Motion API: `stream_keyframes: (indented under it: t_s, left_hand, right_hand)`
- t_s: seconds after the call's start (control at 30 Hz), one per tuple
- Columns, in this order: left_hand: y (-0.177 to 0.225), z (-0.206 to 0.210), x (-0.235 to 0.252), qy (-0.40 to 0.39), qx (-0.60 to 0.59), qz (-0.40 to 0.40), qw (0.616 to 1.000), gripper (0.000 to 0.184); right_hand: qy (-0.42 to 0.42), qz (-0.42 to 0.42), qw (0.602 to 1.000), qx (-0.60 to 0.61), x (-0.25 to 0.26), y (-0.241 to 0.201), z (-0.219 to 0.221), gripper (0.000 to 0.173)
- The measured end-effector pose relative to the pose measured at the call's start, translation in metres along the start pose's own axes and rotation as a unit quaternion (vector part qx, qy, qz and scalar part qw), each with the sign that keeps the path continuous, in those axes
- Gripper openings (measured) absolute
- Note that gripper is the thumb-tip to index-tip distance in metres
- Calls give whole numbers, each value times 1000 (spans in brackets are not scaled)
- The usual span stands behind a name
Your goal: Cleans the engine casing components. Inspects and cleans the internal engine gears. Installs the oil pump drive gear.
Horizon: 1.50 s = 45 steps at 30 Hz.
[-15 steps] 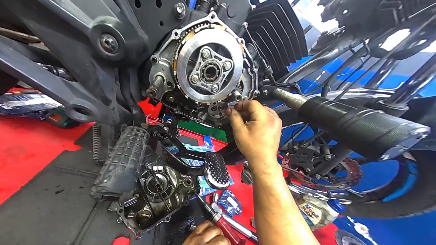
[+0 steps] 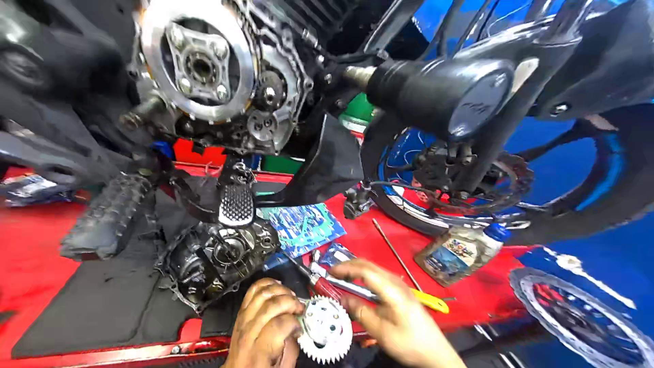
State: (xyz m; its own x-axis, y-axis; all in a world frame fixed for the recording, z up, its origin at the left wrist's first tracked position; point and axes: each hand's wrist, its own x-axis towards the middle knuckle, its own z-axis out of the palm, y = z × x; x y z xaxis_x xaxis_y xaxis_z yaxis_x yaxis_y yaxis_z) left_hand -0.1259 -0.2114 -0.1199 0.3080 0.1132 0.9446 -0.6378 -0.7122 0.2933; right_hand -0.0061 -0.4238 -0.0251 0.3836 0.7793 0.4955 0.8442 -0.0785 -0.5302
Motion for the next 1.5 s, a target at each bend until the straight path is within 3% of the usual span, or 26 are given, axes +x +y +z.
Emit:
stream_keyframes:
  t_s: [0.13, 0.33, 0.47, 0.53, 0.63, 0.77, 0.87, 1.0, 1.13, 1.3, 1.5]
  left_hand:
    - [8, 6, -7, -41, -7, -40, 998, 5]
    - [27, 11, -10, -101, -16, -95, 990, 14]
    - [53, -12, 51, -161, 140, -32, 976, 36]
    - [60, -26, 102, -154, 243, 27, 957, 37]
    - [50, -36, 196, -133, 422, 126, 888, 33]
    - [14, -35, 297, -194, 599, 130, 766, 38]
    - [-7, -26, 318, -234, 674, 131, 689, 43]
    - [-21, -20, 314, -246, 724, 145, 628, 34]
    - [-32, -24, 310, -234, 735, 176, 612, 32]
    - [-36, -36, 306, -214, 708, 212, 639, 33]
    - [12, -49, 289, -198, 685, 228, 662, 34]
  right_hand:
    - [20, -50, 975, 214, -27, 14, 31, 40]
    - [66, -41, 951, 299, -45, 27, 45, 35]
    - [124, 19, 903, 412, -50, 27, 36, 36]
    - [162, 60, 882, 439, -52, 29, 33, 34]
    - [203, 121, 860, 452, -52, 38, 36, 33]
    - [216, 165, 859, 433, -51, 50, 46, 33]
    - [208, 155, 852, 454, -51, 51, 47, 34]
    - [194, 159, 850, 463, -55, 52, 42, 35]
    - [178, 171, 860, 446, -60, 55, 38, 34]
    - [177, 161, 868, 436, -63, 57, 34, 35]
    - [194, 174, 864, 432, -67, 59, 22, 34]
